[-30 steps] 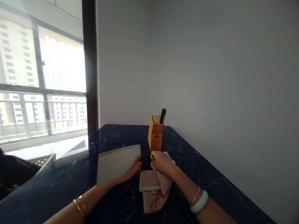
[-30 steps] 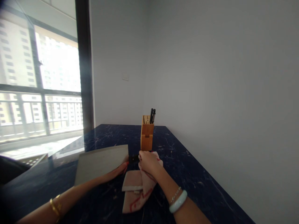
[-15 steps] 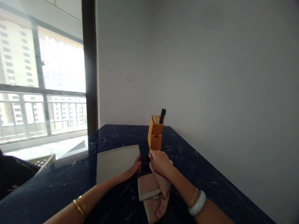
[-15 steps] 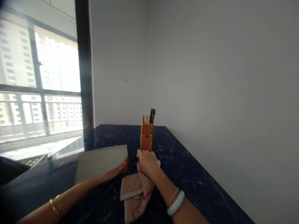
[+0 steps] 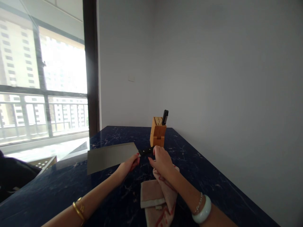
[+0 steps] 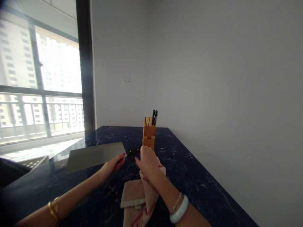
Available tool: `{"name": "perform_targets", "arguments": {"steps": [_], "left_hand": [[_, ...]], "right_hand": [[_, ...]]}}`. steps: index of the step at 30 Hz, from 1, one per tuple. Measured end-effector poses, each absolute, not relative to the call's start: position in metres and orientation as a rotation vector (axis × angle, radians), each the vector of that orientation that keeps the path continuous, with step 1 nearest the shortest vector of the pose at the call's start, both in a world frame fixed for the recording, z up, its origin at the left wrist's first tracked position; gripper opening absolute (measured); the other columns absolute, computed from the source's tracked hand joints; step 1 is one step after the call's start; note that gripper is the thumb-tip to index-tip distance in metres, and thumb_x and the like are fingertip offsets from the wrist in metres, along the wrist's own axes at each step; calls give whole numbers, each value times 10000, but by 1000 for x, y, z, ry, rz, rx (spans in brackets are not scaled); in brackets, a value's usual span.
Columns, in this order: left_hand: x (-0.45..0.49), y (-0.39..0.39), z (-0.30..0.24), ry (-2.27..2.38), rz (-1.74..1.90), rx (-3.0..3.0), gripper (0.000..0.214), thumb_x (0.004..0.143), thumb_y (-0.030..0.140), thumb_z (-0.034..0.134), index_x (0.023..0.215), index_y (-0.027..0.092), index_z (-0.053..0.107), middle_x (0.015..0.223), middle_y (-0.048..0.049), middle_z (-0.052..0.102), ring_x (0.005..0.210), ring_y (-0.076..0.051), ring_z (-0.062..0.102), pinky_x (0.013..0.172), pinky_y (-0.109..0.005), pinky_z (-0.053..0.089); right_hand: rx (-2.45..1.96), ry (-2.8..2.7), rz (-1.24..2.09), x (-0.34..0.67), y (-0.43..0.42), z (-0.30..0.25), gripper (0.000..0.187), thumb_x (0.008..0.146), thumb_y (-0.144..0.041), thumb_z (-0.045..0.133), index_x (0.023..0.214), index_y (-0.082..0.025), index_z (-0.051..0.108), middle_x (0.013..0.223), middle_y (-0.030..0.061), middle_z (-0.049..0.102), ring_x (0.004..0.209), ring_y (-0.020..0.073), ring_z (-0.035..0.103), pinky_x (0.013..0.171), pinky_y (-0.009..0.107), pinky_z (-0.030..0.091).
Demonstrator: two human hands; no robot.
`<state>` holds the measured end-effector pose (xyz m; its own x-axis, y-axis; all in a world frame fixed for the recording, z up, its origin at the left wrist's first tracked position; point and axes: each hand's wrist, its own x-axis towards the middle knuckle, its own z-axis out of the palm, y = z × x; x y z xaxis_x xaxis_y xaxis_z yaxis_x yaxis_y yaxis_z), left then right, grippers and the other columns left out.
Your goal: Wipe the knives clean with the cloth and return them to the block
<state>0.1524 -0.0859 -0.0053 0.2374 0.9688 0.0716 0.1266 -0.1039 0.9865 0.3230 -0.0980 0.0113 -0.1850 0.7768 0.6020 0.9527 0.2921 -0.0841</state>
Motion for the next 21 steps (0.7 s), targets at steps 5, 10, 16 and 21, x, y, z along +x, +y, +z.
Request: {"name": "perform_targets", "arguments": {"steps": [5,10,16,21], "left_hand": [[152,-84,-5,827,1050,1362,356,722,470,381,530,170,390,412,92,203,353,-40,142,368,-197,88],[153,-86,1,658,972,1252,308,735,391,379,522,168,368,403,97,193,330,-28,113,347,-192,65],[150,-83,1,534,915,1166,309,757,346,353,505,167,365,384,96,167,315,-28,107,338,-186,74],[155,-93,11,524,935,1210,407,778,468,325,602,138,488,395,84,223,333,-32,153,353,-181,106]], "right_hand": [[-1362,-2006,-473,319,-104,21,289,729,-327,515,967,-184,435,939,55,487,899,193,417,770,306,294],[-1254,-2159,-405,321,-105,25,247,787,-379,436,945,-194,475,915,48,511,881,181,430,770,298,285],[-1184,-2239,-400,324,-101,24,303,810,-432,357,969,-203,474,882,37,522,833,166,447,729,275,285],[-1291,-2184,-575,319,-108,23,281,842,-369,311,976,-186,477,854,65,531,810,176,451,705,286,272]]}}
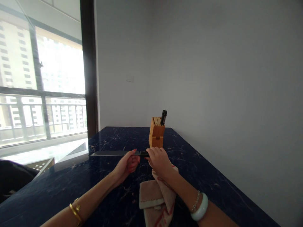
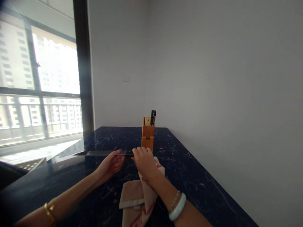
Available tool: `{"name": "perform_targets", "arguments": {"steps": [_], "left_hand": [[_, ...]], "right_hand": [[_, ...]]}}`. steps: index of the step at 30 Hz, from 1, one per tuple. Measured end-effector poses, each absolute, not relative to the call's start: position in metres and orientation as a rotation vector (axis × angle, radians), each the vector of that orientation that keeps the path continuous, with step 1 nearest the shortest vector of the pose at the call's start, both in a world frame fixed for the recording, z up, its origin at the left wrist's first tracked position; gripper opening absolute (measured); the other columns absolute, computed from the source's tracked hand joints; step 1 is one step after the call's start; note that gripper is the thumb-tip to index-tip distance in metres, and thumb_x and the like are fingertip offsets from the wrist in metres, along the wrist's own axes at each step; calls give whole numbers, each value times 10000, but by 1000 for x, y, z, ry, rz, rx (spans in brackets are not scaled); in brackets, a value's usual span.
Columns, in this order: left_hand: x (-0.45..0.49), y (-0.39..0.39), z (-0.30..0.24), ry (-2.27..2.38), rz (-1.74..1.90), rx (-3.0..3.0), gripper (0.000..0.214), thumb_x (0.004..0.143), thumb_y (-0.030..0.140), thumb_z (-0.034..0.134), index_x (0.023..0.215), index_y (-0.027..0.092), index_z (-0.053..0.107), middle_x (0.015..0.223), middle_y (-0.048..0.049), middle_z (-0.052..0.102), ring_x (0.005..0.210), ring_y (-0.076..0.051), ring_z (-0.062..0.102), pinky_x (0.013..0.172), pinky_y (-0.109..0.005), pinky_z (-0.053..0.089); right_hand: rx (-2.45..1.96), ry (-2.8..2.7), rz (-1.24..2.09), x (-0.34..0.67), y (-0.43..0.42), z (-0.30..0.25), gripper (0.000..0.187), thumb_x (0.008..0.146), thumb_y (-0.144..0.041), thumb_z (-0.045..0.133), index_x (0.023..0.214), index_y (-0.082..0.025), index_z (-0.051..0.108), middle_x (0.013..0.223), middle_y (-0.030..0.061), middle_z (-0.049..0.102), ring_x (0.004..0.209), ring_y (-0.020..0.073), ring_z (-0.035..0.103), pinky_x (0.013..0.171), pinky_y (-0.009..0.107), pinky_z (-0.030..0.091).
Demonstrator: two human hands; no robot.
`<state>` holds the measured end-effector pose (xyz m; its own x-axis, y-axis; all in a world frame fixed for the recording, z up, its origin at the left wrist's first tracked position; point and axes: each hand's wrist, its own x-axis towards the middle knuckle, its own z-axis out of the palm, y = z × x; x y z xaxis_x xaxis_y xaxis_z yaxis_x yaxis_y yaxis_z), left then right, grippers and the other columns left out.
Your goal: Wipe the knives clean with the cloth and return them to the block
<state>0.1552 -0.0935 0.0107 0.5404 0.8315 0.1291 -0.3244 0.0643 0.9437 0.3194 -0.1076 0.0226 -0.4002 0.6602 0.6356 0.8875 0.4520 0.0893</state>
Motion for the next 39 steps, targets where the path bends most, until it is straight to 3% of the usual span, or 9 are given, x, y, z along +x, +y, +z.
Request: {"name": "perform_targets", "arguments": {"steps": [3,12,15,19,22,24,29,33,39], "left_hand": [[159,-101,17,524,1012,1266,446,773,522,320,697,139,535,431,70,289,358,-35,206,369,-177,141],[136,-83,8,728,803,1504,472,713,514,457,422,158,352,372,65,305,335,-32,216,366,-197,131],[125,-78,9,785,675,1608,477,708,523,454,416,152,382,362,56,338,336,-38,267,371,-197,166],[119,-71,10,882,903,1572,324,639,446,588,752,143,571,614,10,552,473,-66,447,390,-165,260],[121,-68,13,817,1167,1429,442,627,379,630,1016,192,535,947,-41,593,677,-102,544,483,-155,364],[123,-67,15,705,1228,1297,428,641,347,630,1026,183,541,1039,-59,575,792,-140,564,594,-186,425],[125,-69,15,540,1263,1098,311,695,251,599,973,113,570,1001,-95,605,901,-197,566,790,-291,457],[125,-68,10,563,1300,1093,295,706,226,592,975,108,571,982,-94,617,893,-202,575,786,-286,476],[129,-67,7,656,1383,1056,293,695,250,604,940,92,584,895,-96,645,801,-188,609,739,-265,500]], "right_hand": [[-1385,-2085,-486,319,-109,23,285,850,-365,294,958,-186,488,853,62,549,797,163,473,682,261,279],[-1479,-1813,132,337,-93,19,461,755,-577,313,773,-191,564,679,10,578,625,119,521,525,200,306],[-1375,-1752,314,336,-88,14,486,738,-588,326,724,-168,570,584,3,542,519,99,497,469,191,318],[-1254,-1662,553,332,-84,10,478,710,-593,374,682,-152,557,486,-20,479,374,62,428,372,174,303],[-1199,-1609,706,331,-84,7,468,677,-598,417,682,-147,542,464,-31,472,320,49,399,319,160,279],[-1185,-1593,795,331,-84,5,477,662,-606,426,693,-142,536,451,-35,475,293,46,384,292,155,261],[-1161,-1664,937,332,-82,2,498,659,-616,418,671,-131,528,384,-51,445,268,42,357,280,149,255],[-1178,-1764,846,335,-79,4,480,696,-599,385,681,-143,532,431,-36,476,328,64,418,333,171,303],[-1248,-1548,76,340,-80,17,356,803,-482,302,792,-171,474,729,30,541,696,124,493,639,233,379]]}}
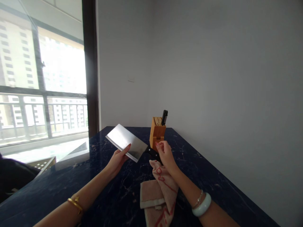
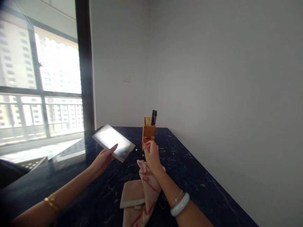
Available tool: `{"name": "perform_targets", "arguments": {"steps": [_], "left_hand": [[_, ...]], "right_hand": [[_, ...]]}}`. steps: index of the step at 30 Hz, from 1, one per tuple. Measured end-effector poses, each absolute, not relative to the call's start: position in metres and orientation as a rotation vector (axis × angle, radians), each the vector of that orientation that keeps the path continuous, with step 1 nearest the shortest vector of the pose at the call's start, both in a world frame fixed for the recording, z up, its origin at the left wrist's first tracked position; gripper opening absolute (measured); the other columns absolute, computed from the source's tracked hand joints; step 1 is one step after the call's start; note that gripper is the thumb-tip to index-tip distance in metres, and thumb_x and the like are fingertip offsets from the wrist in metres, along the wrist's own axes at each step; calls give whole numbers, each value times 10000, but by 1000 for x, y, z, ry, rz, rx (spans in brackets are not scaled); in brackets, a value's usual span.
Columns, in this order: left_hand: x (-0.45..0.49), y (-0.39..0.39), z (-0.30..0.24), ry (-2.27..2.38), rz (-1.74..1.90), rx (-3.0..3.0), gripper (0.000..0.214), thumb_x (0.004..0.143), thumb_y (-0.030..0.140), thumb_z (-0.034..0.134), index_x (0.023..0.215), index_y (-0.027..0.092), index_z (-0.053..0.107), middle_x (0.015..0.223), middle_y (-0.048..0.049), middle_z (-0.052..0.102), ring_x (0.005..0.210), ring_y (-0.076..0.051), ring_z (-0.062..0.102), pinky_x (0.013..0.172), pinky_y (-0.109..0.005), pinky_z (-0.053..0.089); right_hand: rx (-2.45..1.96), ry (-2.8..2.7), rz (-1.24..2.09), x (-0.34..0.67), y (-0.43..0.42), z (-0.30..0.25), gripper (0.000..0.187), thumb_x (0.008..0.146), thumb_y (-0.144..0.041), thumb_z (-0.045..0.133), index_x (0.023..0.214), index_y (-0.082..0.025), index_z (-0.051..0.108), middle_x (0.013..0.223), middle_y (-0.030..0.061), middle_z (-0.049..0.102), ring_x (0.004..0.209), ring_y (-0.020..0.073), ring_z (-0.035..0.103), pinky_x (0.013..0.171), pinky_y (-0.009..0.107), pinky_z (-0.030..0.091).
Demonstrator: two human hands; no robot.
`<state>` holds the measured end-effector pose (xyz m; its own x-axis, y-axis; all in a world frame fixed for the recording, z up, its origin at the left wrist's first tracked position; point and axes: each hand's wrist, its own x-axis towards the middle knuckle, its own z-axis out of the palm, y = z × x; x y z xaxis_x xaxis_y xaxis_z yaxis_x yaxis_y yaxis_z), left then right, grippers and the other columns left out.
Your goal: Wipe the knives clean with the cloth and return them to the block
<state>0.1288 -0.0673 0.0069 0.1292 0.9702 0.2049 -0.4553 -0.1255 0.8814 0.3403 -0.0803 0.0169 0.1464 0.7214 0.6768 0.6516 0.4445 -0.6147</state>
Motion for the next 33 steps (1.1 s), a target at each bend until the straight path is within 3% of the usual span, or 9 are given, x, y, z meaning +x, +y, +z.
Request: {"name": "perform_targets", "arguments": {"steps": [5,8,13,16,21,33], "left_hand": [[127,-64,3,712,1465,1008,297,681,247,618,934,95,582,886,-94,648,800,-190,610,719,-265,510],[126,-61,0,733,1479,1005,301,678,249,622,929,88,583,880,-99,649,796,-194,611,718,-270,510],[130,-60,-3,751,1532,958,286,681,233,618,927,91,581,879,-95,650,775,-181,616,735,-280,501],[133,-62,-3,772,1561,952,289,676,248,620,921,101,585,892,-91,647,773,-182,615,733,-289,499],[135,-66,-1,782,1559,1047,328,651,298,635,911,103,597,893,-92,647,783,-202,608,701,-298,499],[142,-77,4,780,1583,1201,398,622,364,631,902,82,614,783,-59,667,709,-182,605,737,-300,456]], "right_hand": [[-1401,-1733,-221,337,-94,22,337,813,-471,295,748,-189,466,703,26,528,712,145,473,639,247,342],[-1516,-2026,-256,330,-101,17,329,751,-507,409,739,-190,496,710,33,558,728,170,497,614,254,333],[-1710,-2208,-190,325,-105,12,320,687,-430,544,892,-187,507,796,55,594,758,186,541,596,249,338],[-1783,-2174,-123,326,-108,13,327,696,-413,539,931,-187,502,823,60,594,758,177,551,610,244,339],[-1792,-2205,-81,324,-110,11,178,752,-352,471,780,-193,545,788,45,594,749,171,547,615,249,320],[-1652,-1973,-158,334,-97,14,109,761,-285,418,799,-198,473,704,-12,545,640,108,484,544,220,227]]}}
